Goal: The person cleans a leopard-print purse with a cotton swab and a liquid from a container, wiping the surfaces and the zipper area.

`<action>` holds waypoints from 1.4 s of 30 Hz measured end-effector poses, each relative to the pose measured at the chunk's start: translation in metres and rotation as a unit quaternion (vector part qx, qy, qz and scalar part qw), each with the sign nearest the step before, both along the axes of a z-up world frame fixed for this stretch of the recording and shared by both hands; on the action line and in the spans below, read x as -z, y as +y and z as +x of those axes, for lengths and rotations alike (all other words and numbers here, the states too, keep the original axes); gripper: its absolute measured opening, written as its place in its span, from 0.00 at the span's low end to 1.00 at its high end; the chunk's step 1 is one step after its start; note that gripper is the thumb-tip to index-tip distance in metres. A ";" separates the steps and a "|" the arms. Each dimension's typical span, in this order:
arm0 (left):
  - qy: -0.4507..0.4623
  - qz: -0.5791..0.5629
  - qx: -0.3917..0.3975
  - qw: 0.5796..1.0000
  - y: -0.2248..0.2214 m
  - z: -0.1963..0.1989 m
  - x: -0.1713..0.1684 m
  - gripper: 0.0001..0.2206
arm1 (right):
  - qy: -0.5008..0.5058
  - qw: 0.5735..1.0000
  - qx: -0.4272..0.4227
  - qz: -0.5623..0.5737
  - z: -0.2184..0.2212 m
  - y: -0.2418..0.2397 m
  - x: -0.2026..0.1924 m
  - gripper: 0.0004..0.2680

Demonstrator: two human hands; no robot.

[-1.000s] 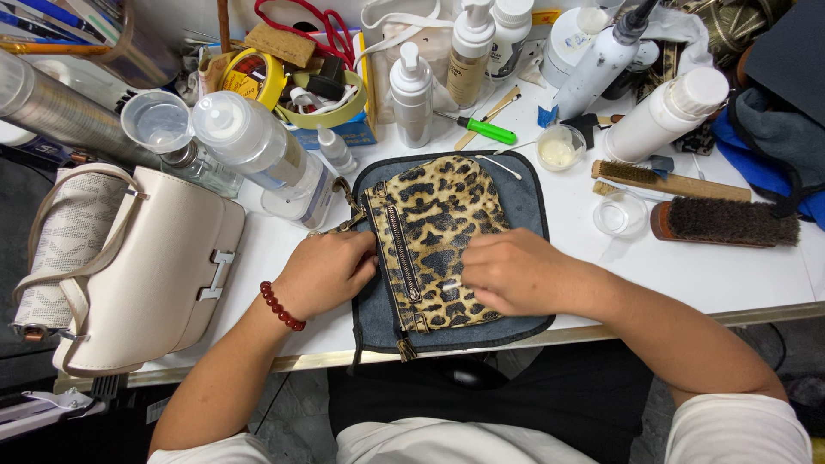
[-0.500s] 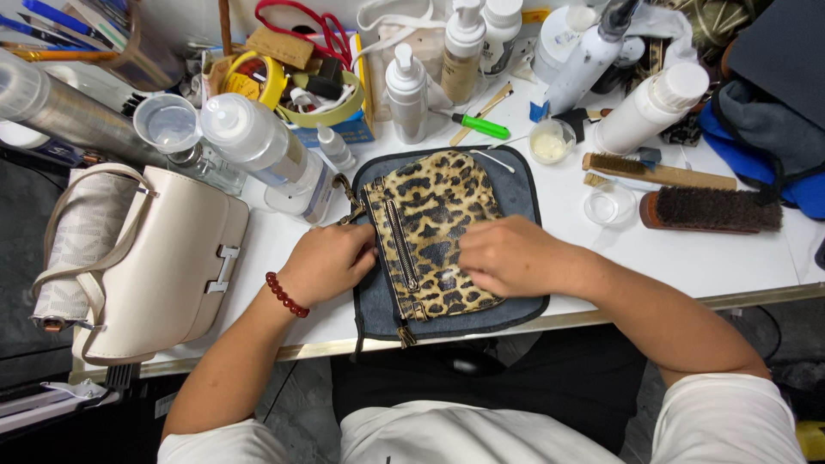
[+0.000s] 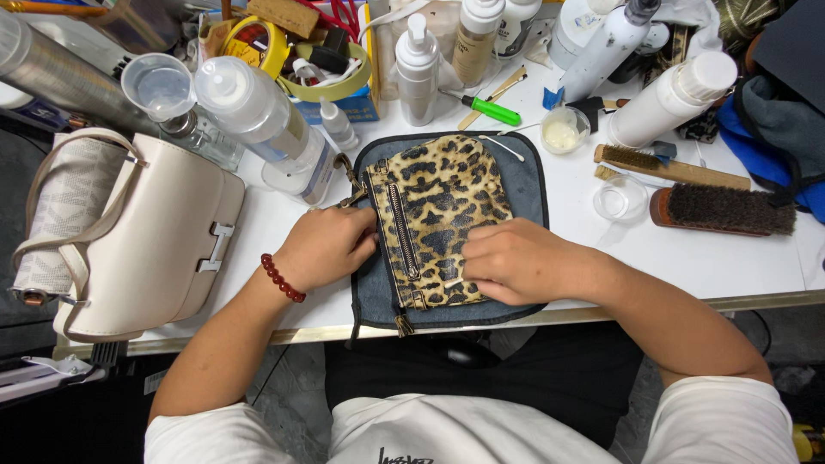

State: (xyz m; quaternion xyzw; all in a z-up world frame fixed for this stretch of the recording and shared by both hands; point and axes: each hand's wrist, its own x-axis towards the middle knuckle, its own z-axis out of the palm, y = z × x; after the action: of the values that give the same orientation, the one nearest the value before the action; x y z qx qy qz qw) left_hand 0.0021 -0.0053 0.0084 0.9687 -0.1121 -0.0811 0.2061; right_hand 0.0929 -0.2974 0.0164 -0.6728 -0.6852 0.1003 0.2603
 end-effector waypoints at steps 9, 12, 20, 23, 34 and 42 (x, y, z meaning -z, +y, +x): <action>0.009 -0.005 0.002 1.000 0.001 -0.001 0.001 0.08 | -0.047 0.998 0.045 -0.023 0.001 -0.002 -0.001 0.04; 0.005 0.011 0.001 1.000 0.001 -0.002 0.000 0.08 | -0.033 0.999 0.042 0.001 0.001 -0.003 -0.005 0.04; 0.003 0.002 0.003 1.000 0.003 -0.004 0.006 0.07 | -0.078 0.994 0.079 0.002 0.005 -0.005 -0.005 0.03; -0.016 0.005 0.007 1.000 0.004 -0.005 0.006 0.07 | -0.090 0.993 0.079 0.013 0.006 -0.003 -0.005 0.03; -0.015 0.009 0.012 1.000 0.000 -0.005 0.002 0.08 | -0.030 0.999 0.016 0.005 0.005 -0.002 -0.005 0.04; -0.002 0.019 0.005 1.000 0.000 -0.004 0.000 0.08 | -0.033 0.999 0.014 0.003 0.001 -0.002 -0.002 0.03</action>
State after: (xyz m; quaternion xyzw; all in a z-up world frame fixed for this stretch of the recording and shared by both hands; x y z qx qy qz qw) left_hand -0.0017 -0.0049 0.0083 0.9719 -0.1158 -0.0826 0.1874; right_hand 0.0940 -0.2998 0.0179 -0.6845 -0.6843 0.0719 0.2409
